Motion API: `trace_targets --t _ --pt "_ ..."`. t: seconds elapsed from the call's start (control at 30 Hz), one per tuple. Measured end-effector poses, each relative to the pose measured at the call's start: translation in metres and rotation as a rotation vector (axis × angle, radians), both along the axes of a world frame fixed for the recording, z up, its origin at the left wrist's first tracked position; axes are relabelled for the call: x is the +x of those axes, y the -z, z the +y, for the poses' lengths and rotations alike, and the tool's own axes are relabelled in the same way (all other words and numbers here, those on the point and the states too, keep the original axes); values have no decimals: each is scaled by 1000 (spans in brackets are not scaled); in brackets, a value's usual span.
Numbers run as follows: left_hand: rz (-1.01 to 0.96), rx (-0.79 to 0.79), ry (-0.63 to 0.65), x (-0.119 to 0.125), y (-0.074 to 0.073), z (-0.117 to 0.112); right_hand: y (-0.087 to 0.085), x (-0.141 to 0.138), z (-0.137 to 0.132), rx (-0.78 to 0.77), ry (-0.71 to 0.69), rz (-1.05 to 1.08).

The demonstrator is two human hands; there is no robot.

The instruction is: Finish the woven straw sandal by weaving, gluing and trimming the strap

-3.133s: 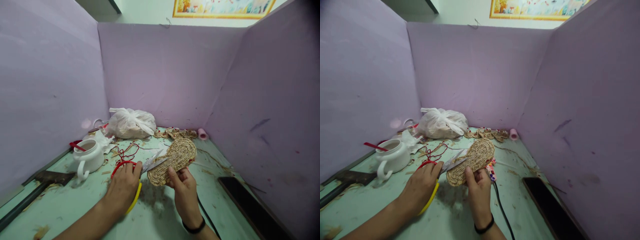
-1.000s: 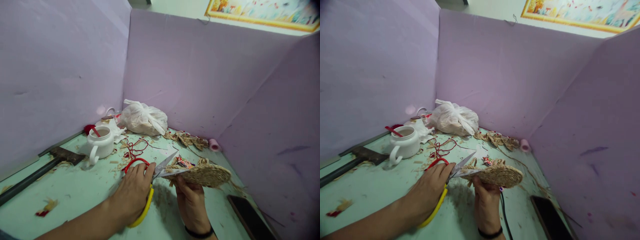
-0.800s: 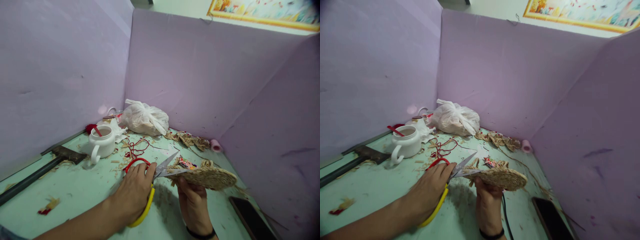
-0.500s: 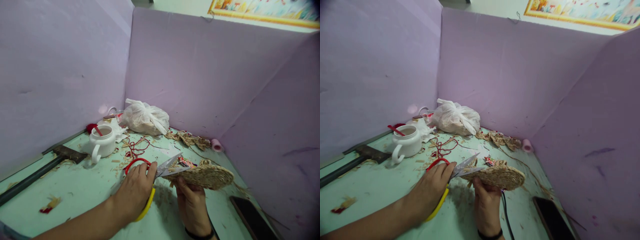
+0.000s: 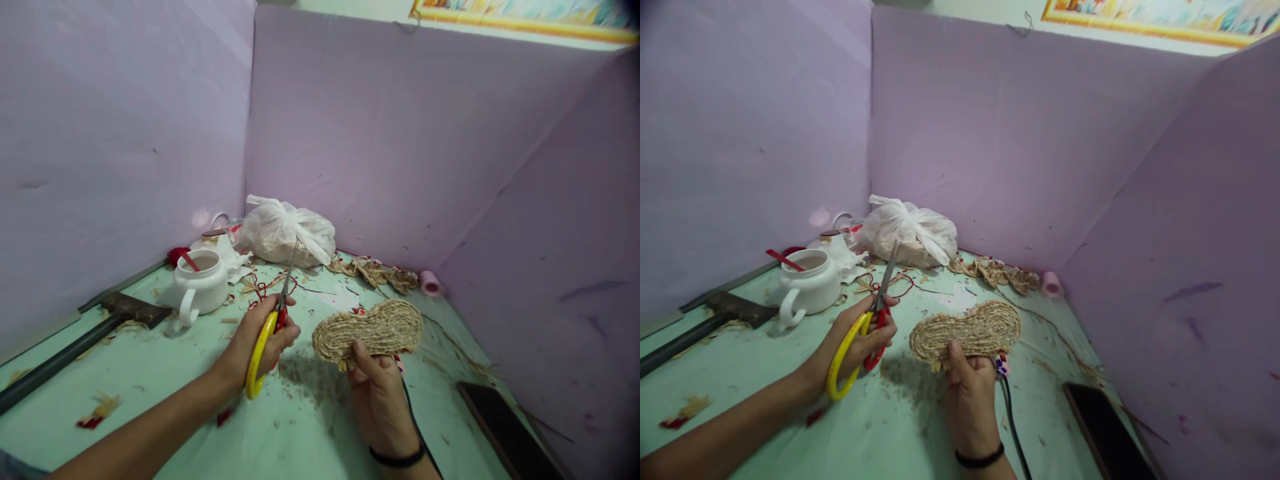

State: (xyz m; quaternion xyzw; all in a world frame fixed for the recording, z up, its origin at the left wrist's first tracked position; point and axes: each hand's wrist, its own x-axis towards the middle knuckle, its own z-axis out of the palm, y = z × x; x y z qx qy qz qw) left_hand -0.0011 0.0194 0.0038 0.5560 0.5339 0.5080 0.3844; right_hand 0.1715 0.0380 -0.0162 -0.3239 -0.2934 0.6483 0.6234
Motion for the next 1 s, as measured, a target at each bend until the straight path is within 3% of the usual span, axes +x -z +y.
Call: trace_targets --t 0.1,0.27,0.47,0.63,0.73,0.83,0.9,1.0 --pt "-178 -50 80 6 -1 1 -1 -2 -3 34 -89 34" --pt "-277 -64 71 13 2 3 -2 -4 -7 54 -241 74" --pt "-500 -100 26 13 6 3 -6 3 -7 50 -266 -61" --pt "-511 -70 -21 12 7 3 -5 11 0 -31 -205 -171" --pt "-561 -60 -60 10 6 4 -2 16 7 -114 -36 -149" --pt "-686 -107 -60 8 4 7 -3 21 11 21 236 -159" --pt "-803 -159 -46 6 4 10 -5 22 13 125 331 -181" --pt "-933 -311 42 2 5 14 -5 22 14 95 229 -164"
